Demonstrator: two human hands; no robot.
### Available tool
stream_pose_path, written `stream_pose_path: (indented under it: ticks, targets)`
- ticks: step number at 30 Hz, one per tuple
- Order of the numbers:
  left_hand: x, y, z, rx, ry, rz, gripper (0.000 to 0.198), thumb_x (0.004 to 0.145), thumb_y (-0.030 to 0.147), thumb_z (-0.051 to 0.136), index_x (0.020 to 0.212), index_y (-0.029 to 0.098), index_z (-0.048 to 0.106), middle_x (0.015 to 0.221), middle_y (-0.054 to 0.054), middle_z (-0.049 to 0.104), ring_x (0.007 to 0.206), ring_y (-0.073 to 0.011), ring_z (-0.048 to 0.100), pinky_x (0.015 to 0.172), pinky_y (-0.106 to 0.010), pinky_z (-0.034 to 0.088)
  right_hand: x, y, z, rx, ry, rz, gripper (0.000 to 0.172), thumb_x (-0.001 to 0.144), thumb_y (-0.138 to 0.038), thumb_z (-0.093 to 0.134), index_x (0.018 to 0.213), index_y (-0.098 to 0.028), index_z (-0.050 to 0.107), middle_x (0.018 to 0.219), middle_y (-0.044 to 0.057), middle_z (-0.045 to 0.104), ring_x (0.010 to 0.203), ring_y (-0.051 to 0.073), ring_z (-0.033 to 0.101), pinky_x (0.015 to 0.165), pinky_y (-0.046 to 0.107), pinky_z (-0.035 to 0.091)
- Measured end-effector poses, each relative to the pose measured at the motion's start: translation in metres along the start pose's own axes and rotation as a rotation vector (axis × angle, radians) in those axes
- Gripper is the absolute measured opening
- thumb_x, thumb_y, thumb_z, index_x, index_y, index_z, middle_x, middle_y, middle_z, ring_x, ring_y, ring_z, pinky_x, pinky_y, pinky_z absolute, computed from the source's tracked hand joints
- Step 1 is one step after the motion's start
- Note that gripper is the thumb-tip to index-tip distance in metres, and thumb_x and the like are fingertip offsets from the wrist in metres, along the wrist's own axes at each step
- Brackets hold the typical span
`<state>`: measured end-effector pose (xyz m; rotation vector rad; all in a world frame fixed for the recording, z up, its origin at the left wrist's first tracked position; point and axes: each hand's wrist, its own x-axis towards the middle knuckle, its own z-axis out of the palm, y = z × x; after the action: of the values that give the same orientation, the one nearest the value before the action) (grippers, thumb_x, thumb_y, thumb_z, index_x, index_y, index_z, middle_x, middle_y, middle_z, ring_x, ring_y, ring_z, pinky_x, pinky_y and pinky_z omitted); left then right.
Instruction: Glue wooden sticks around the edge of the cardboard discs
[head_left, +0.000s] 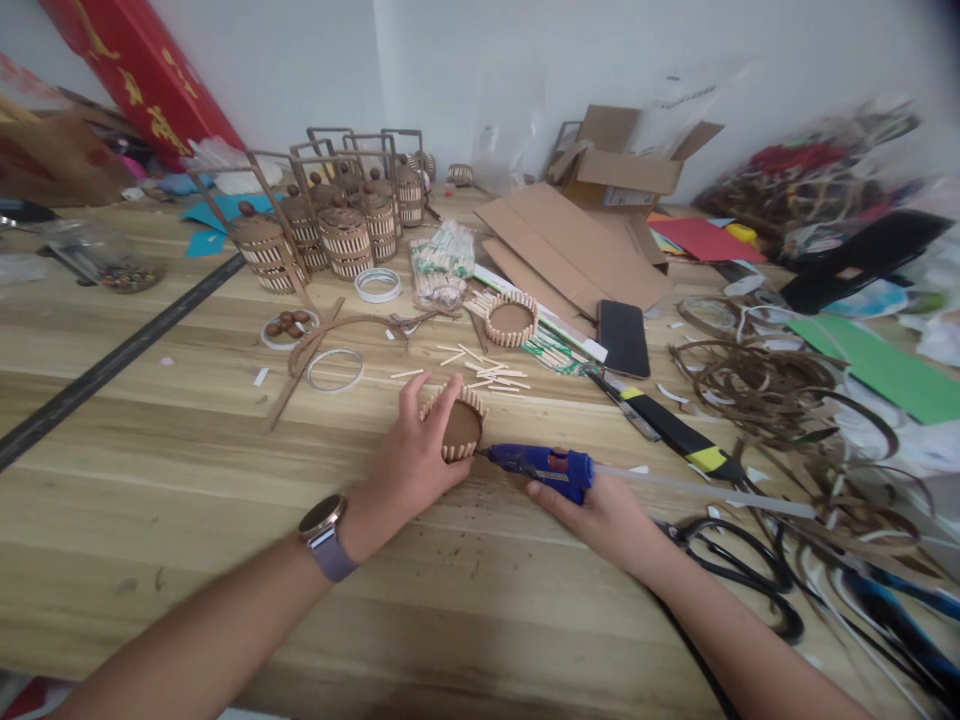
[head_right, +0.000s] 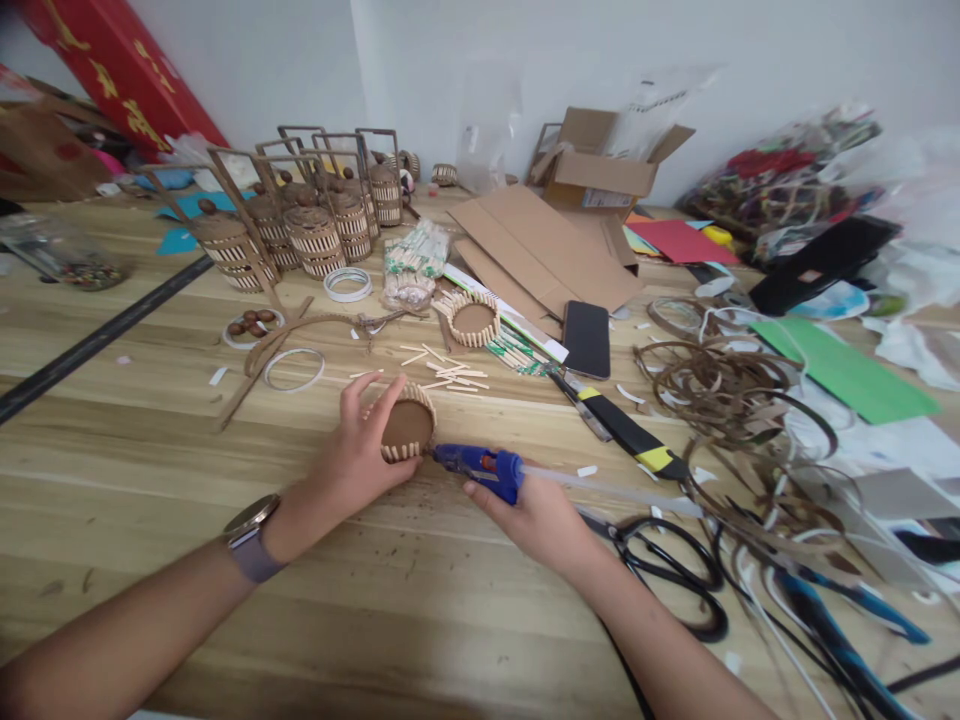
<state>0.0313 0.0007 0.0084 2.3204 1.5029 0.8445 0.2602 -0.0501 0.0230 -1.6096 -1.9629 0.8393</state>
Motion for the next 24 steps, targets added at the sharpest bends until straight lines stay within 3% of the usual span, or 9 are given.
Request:
stream_pose_path:
  ticks: [19,22,24]
  targets:
    - [0.0,-0.002,0.0,-0.001,0.002,0.005,0.095,0.066,0.02,0.077,0.146,0.03,0.025,0.147,-0.015,0.02,0.127,-0.0366,0.046,0.093,-0.051,0.053,0.0,-0.001,0.002,0.023,0.024,0.03,0.036,0.084,-0.047,0.053,0.102,-0.021,0.071,0.102,0.009,0.076,0.094,0.029,0.069,0.084,0.04,0.054]
    - [0.0,-0.001,0.0,0.012,-0.002,0.012,0.096,0.066,0.02,0.078,0.145,0.03,0.025,0.147,-0.015,0.021,0.126,-0.0365,0.047,0.092,-0.051,0.053,0.002,-0.003,-0.004,0.071,0.057,0.064,0.036,0.084,-0.051,0.053,0.096,-0.022,0.071,0.093,0.008,0.075,0.087,0.027,0.068,0.079,0.038,0.054]
    - [0.0,-0.001,-0.001,0.011,-0.007,0.013,0.096,0.065,0.02,0.078,0.145,0.029,0.025,0.146,-0.015,0.021,0.127,-0.0369,0.047,0.093,-0.051,0.053,0.003,-0.003,-0.011,0.151,0.002,0.117,0.041,0.083,-0.058,0.053,0.084,-0.02,0.069,0.079,0.007,0.072,0.072,0.022,0.065,0.066,0.033,0.052]
